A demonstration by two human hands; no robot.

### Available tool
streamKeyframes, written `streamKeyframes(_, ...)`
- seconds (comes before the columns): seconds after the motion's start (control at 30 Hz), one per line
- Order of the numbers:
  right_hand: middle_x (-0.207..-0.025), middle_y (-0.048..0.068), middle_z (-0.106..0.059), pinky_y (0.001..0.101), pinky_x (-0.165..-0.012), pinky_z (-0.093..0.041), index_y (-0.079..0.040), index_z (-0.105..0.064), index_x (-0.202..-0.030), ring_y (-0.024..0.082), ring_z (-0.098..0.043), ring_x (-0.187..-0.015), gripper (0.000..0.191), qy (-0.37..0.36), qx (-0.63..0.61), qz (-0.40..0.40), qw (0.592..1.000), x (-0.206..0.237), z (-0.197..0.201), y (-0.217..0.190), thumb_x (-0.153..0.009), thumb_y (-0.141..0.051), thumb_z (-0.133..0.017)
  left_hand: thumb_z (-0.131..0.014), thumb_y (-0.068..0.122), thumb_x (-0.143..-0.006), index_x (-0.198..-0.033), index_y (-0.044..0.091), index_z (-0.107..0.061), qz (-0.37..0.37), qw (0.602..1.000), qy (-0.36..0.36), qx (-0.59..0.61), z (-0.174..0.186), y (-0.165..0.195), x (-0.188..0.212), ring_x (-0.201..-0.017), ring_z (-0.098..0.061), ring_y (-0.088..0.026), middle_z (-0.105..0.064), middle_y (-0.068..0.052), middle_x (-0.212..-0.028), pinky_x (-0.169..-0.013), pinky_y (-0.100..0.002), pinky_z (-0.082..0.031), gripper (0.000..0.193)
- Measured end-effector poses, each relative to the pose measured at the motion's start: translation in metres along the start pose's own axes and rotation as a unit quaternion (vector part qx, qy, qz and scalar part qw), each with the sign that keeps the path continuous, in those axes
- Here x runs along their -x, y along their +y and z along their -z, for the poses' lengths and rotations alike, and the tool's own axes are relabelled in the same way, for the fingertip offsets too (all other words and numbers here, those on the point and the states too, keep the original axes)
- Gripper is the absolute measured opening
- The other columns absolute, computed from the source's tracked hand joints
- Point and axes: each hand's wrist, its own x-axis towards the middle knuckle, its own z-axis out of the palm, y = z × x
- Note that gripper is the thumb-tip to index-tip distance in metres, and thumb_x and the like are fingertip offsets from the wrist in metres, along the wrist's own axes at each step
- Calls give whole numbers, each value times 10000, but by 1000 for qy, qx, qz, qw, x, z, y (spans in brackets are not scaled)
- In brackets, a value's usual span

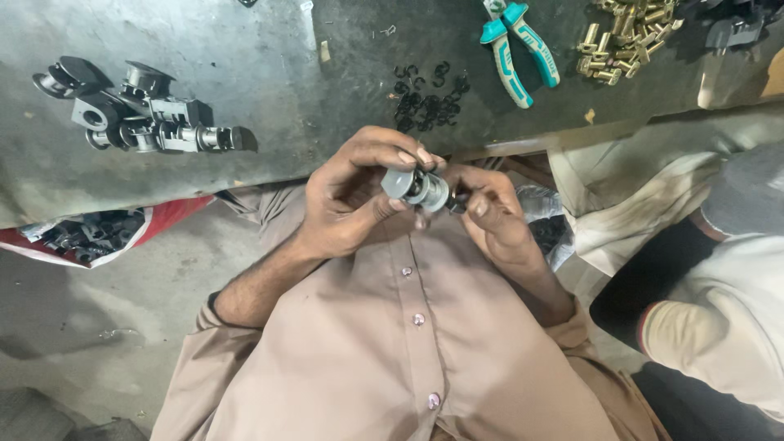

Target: The person assembles small cylindrical lock mechanisms at a workbench. They insert black rubber rings and brass pins into the cylinders, then use pliers to press and secure the components. Completed units are placed on the table while additional parts are picked from nearby piles.

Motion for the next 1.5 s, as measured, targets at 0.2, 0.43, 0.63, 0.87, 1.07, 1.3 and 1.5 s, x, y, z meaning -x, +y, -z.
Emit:
streamKeyframes(0.2,-974,112,-655,317,-821,-504,15,-633,-1027,178,-622,-899,324,5,148,72,986,3,-1,-4,-974,-273,-771,-709,90,-1062,-1358,17,-608,3,1000,-4,4,2,2,0,-1299,-632,-223,-555,-109,-1344,-1159,-397,-565,322)
streamKeyframes(0.43,-958,85,-635,441,-825,-511,-49,-581,-952,263,-639,-877,301,62,505,438,741,-16,-16,-10,-834,-156,-837,-740,133,-1040,-1377,14,-593,13,999,12,41,-5,-2,-2,-1266,-646,-232,-540,-98,-1318,-1131,-402,-580,387)
streamKeyframes(0.63,-963,77,-666,469,-763,-481,-62,-635,-918,264,-638,-861,304,49,600,459,653,-14,-17,-19,-854,-290,-826,-732,159,-1063,-1396,23,-595,16,999,7,32,1,0,0,-1242,-650,-240,-559,-109,-1316,-1120,-406,-580,385)
streamKeyframes(0.87,-1311,104,-605,484,-1029,-476,-72,-736,-1126,295,-536,-1250,508,207,762,241,565,-31,43,-44,-1017,-565,-792,-698,217,-1092,-1448,40,-590,39,995,5,94,8,-1,2,-1237,-651,-246,-568,-121,-1347,-1096,-405,-578,413)
streamKeyframes(1.07,-1345,134,-523,494,-1043,-475,-47,-695,-1061,329,-528,-1290,516,149,837,264,456,-72,102,-42,-996,-554,-766,-677,224,-1105,-1435,37,-590,50,997,17,48,10,1,4,-1217,-668,-249,-574,-124,-1342,-1076,-407,-593,389)
streamKeyframes(1.3,-1183,128,-658,342,-841,-493,-22,-670,-1187,196,-601,-944,312,137,661,90,732,-79,107,-59,-1087,-315,-637,-685,251,-1102,-1440,22,-579,41,998,45,32,8,4,4,-1225,-659,-244,-571,-126,-1342,-1096,-411,-585,421)
streamKeyframes(1.5,-1403,217,-573,439,-1075,-583,6,-597,-1254,265,-628,-1286,393,-54,97,64,992,-51,76,-35,-1031,-316,-624,-684,262,-1110,-1438,15,-571,45,996,71,16,14,6,6,-1222,-663,-242,-588,-131,-1328,-1108,-395,-573,426)
